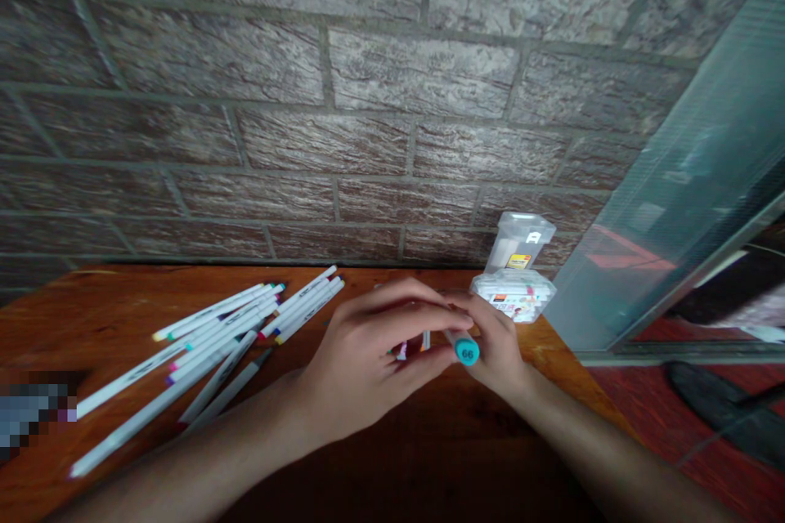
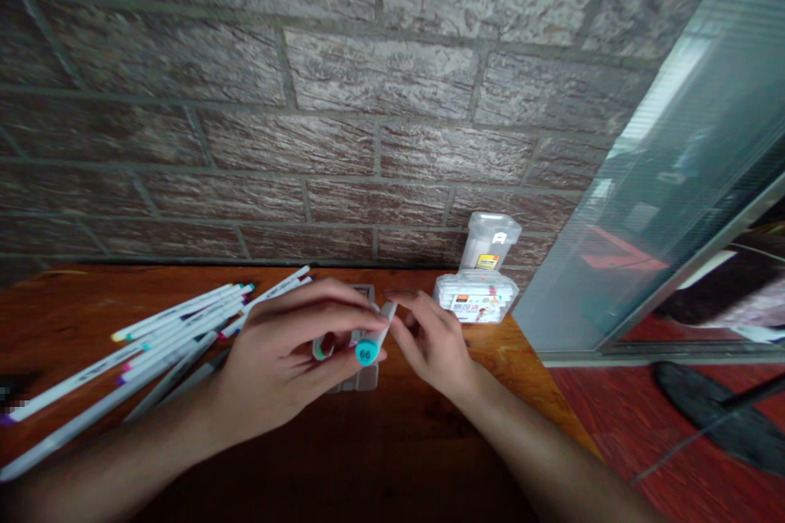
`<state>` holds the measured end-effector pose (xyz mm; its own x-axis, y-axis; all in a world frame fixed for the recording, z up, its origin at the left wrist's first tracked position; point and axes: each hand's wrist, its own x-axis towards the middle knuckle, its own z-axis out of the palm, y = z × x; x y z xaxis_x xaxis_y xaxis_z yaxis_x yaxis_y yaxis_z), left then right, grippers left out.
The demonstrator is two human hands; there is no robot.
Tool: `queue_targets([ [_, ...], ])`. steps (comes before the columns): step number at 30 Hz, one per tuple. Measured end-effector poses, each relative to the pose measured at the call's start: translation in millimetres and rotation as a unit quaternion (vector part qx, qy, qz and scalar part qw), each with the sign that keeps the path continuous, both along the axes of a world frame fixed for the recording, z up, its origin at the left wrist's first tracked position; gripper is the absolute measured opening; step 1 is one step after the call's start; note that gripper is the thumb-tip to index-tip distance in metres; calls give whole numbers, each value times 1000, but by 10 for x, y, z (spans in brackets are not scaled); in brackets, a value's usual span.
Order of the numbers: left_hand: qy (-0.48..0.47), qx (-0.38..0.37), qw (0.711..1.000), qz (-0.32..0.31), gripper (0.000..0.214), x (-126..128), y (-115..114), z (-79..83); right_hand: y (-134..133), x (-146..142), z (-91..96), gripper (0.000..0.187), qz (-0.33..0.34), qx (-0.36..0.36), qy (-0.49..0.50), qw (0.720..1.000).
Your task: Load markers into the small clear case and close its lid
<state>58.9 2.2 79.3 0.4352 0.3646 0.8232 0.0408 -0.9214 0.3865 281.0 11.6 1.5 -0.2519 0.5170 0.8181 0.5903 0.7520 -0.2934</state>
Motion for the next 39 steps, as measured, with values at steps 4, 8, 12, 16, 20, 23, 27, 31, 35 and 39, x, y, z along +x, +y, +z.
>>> queue_targets([
  [4, -2, 5, 1000, -2, 17, 3, 2, 1, 1, 6, -4, 26, 3, -2, 0, 1000],
  [8, -2, 1, 1000, -2, 17, 2, 2, 9, 4, 11, -12, 27, 3, -6, -2, 1000],
  [12, 0, 1, 1000, -4, 18, -3, 6, 11, -3, 10, -7, 27, 4, -4, -2, 1000],
  [16, -1, 4, 1000, -5, 18, 1, 8, 3, -5, 6, 3, 27, 7, -4, -2, 1000],
  [20, -1, 1, 1000, -10, 17, 3, 2, -3, 5, 11, -4, 26, 9, -3, 0, 1000],
  [23, 1, 0, 1000, -8, 17, 3, 5, -6, 7, 14, -10, 26, 11, -4, -1, 1000],
  [27, -1, 2, 1000, -9, 17, 5, 15, -12, 2, 11, -4, 27, 11, -6, -2, 1000],
  [31, 2, -3, 1000, -12, 17, -2, 9, -8, -2, 8, 0, 28, 9, -10, -3, 1000],
  [35, 5, -4, 1000, -9, 18, -3, 4, 5, -5, 11, -2, 27, 7, -10, -3, 1000],
  [39, 3, -5, 1000, -10, 18, 8, 13, -6, -11, 9, 3, 26, 7, -11, -2, 1000],
])
